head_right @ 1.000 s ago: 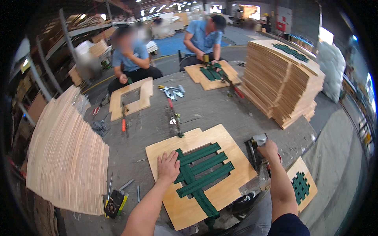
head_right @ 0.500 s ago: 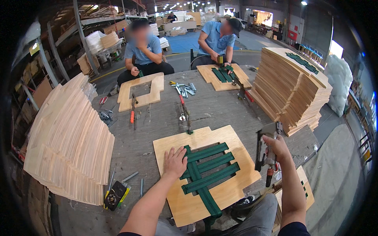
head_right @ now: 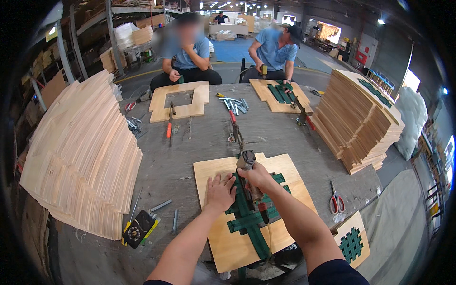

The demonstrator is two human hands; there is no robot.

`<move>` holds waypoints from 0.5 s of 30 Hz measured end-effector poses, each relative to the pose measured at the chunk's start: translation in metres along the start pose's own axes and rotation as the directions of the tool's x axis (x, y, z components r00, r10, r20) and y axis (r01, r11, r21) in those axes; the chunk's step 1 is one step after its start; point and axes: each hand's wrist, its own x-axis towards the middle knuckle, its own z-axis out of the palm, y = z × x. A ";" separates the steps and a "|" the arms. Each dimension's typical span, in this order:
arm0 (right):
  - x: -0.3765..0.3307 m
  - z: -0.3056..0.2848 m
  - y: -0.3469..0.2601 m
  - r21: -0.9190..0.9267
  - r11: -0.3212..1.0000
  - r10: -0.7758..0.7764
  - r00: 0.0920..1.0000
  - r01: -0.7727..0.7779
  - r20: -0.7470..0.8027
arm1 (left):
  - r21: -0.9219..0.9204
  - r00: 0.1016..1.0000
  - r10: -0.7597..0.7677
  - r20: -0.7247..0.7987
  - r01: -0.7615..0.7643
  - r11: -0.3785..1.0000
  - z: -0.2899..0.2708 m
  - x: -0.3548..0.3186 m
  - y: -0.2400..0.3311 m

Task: The person assembles a wooden frame by attaching green plastic strips to a square wooden board. They position the strips and use a nail gun to fasten them in place, repeating the process to form a grid pattern.

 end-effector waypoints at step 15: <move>0.018 0.016 0.008 -0.103 0.995 0.000 1.000 -0.001 -0.016 | -0.073 0.999 -0.032 -0.021 0.030 0.997 0.000 0.000 -0.004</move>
